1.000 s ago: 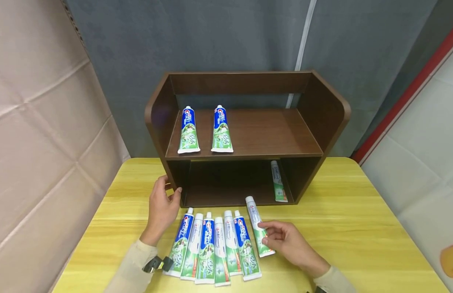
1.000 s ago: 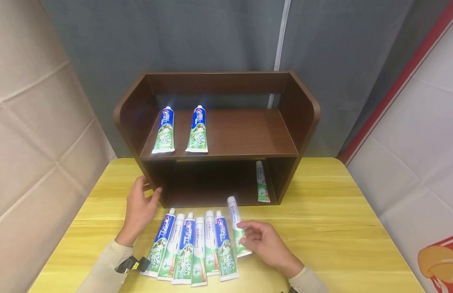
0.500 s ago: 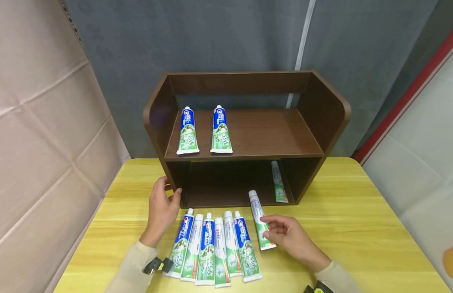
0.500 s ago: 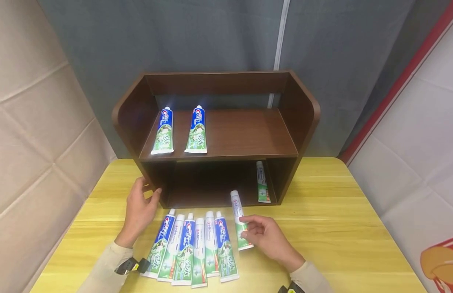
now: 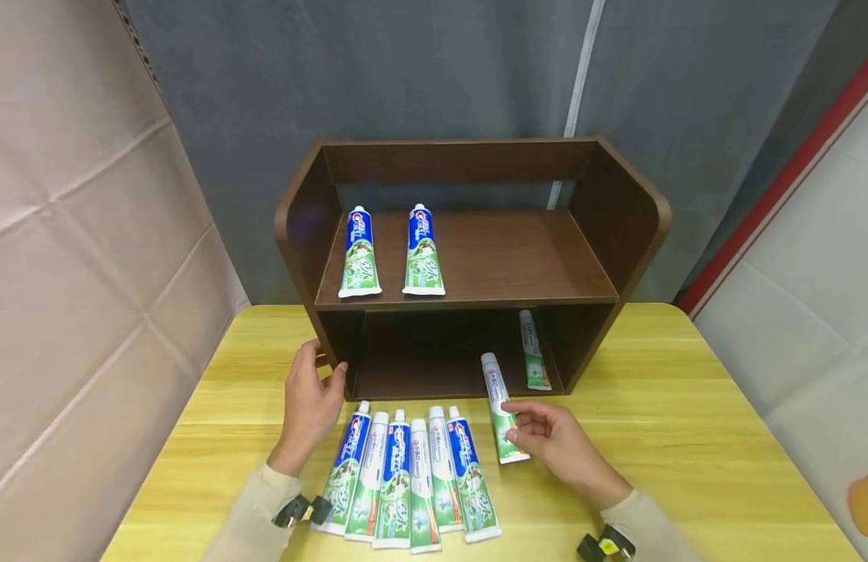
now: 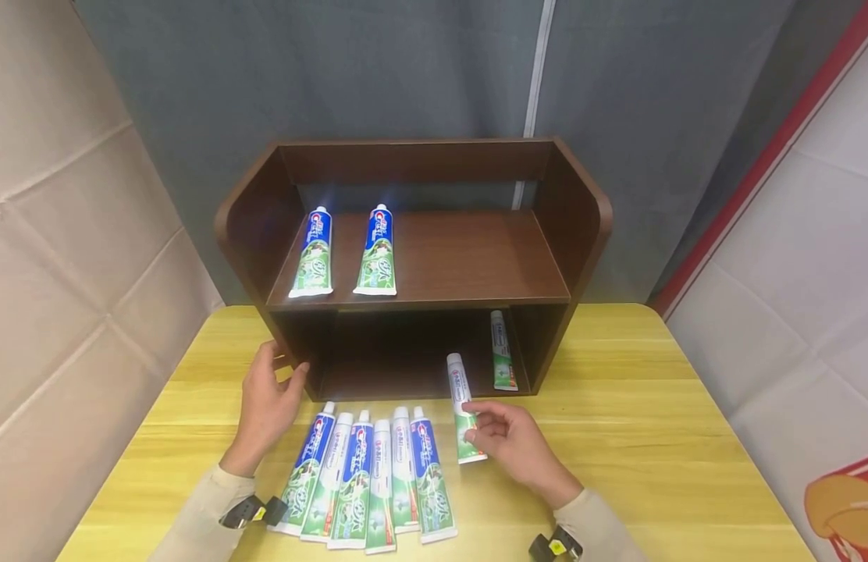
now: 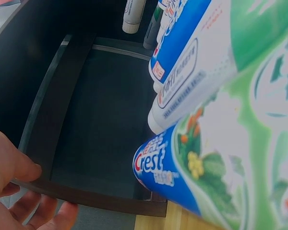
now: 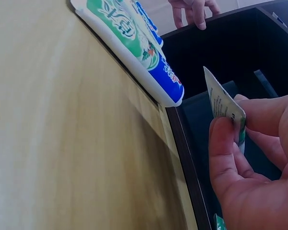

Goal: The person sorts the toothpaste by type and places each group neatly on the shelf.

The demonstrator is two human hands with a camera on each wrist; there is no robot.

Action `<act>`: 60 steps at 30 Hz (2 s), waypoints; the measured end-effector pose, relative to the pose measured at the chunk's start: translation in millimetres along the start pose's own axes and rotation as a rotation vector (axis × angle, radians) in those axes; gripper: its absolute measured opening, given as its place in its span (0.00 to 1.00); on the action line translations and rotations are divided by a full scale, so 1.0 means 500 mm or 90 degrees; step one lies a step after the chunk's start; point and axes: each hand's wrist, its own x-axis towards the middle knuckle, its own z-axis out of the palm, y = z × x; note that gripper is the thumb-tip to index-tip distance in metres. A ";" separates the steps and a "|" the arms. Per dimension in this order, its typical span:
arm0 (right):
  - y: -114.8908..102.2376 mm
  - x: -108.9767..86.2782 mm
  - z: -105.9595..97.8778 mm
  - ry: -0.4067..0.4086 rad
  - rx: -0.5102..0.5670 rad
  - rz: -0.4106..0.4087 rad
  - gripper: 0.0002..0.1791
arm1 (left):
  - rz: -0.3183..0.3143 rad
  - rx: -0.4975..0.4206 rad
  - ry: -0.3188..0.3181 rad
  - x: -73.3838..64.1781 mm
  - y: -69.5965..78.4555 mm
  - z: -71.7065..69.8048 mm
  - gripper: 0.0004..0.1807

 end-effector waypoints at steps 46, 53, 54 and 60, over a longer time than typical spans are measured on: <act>0.006 0.137 -0.039 0.083 0.017 -0.022 0.25 | 0.006 -0.006 0.003 -0.004 -0.001 0.002 0.26; 0.007 0.159 -0.042 0.096 -0.019 -0.011 0.25 | 0.015 -0.004 0.004 -0.002 -0.003 0.001 0.26; 0.007 0.162 -0.042 0.095 -0.023 -0.014 0.25 | 0.015 -0.004 0.005 -0.002 -0.003 0.001 0.26; 0.008 0.177 -0.040 0.095 -0.001 -0.005 0.25 | 0.008 0.000 0.002 -0.003 -0.002 0.002 0.26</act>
